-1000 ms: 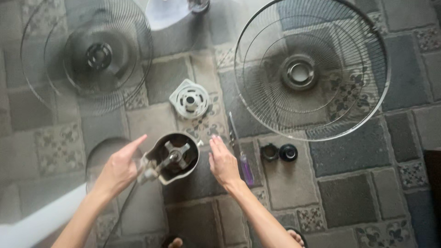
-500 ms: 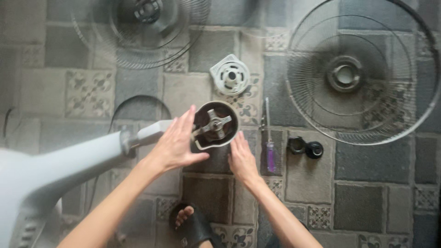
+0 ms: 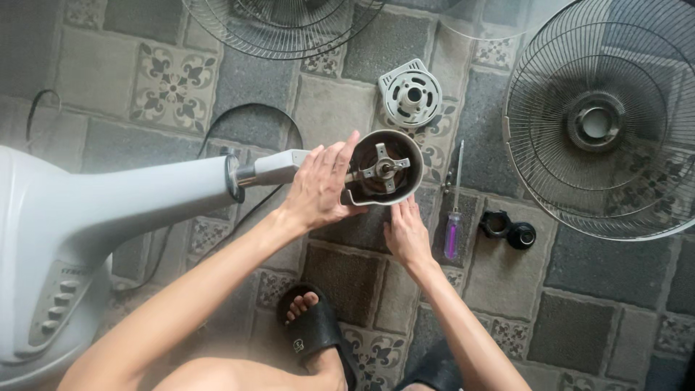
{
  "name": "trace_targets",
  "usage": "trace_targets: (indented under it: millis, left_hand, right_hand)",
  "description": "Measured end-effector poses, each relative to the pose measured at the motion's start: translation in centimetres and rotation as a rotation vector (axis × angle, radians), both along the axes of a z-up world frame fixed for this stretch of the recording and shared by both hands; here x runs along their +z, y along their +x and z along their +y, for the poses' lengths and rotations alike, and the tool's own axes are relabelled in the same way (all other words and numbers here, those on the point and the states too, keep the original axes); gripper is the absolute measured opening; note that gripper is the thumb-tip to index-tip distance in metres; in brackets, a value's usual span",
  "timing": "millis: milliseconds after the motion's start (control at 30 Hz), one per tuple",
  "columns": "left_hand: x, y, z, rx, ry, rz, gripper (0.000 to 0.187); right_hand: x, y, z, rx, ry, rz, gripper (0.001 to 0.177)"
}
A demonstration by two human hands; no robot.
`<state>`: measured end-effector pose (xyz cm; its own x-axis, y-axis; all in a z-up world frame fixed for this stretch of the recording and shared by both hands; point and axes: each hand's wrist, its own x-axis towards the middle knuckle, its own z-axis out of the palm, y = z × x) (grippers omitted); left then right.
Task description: The person uses a screwdriver to loosen and remove a screw from the central hub of a standing fan. They then detach the hub cover, set it aside, and reattach it to the fan base.
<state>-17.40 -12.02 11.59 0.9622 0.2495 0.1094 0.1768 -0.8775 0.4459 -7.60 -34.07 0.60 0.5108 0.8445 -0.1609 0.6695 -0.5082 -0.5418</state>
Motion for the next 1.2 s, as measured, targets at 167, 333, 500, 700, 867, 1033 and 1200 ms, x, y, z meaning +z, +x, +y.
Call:
trace_targets:
  millis: [167, 333, 500, 700, 867, 1033, 1200]
  left_hand:
    - [1.4, 0.0, 0.4, -0.032, -0.063, -0.124, 0.119]
    - [1.7, 0.0, 0.1, -0.001, -0.093, -0.157, 0.066]
    - [1.9, 1.0, -0.4, 0.02, -0.091, -0.167, 0.042]
    - [2.1, 1.9, -0.6, 0.044, -0.199, -0.119, 0.041]
    - [1.7, 2.0, -0.6, 0.062, -0.227, -0.111, 0.033]
    - [1.5, 0.8, 0.8, 0.236, -0.367, -0.17, 0.016]
    - [1.8, -0.2, 2.4, 0.323, -0.418, -0.134, 0.015]
  right_hand:
    - [0.8, 0.5, 0.4, 0.014, 0.021, -0.042, 0.083]
    - [0.2, 0.0, 0.1, 0.018, 0.036, -0.042, 0.078]
    - [-0.3, 0.0, 0.1, 0.024, 0.016, -0.06, 0.079]
    - [-0.5, 0.2, -0.1, 0.023, 0.032, -0.073, 0.08]
    - [-0.5, 0.1, 0.0, 0.017, 0.021, -0.057, 0.079]
    - [-0.2, 0.3, -0.2, 0.004, -0.003, 0.005, 0.082]
    - [-0.2, 0.1, -0.1, 0.019, 0.018, -0.032, 0.082]
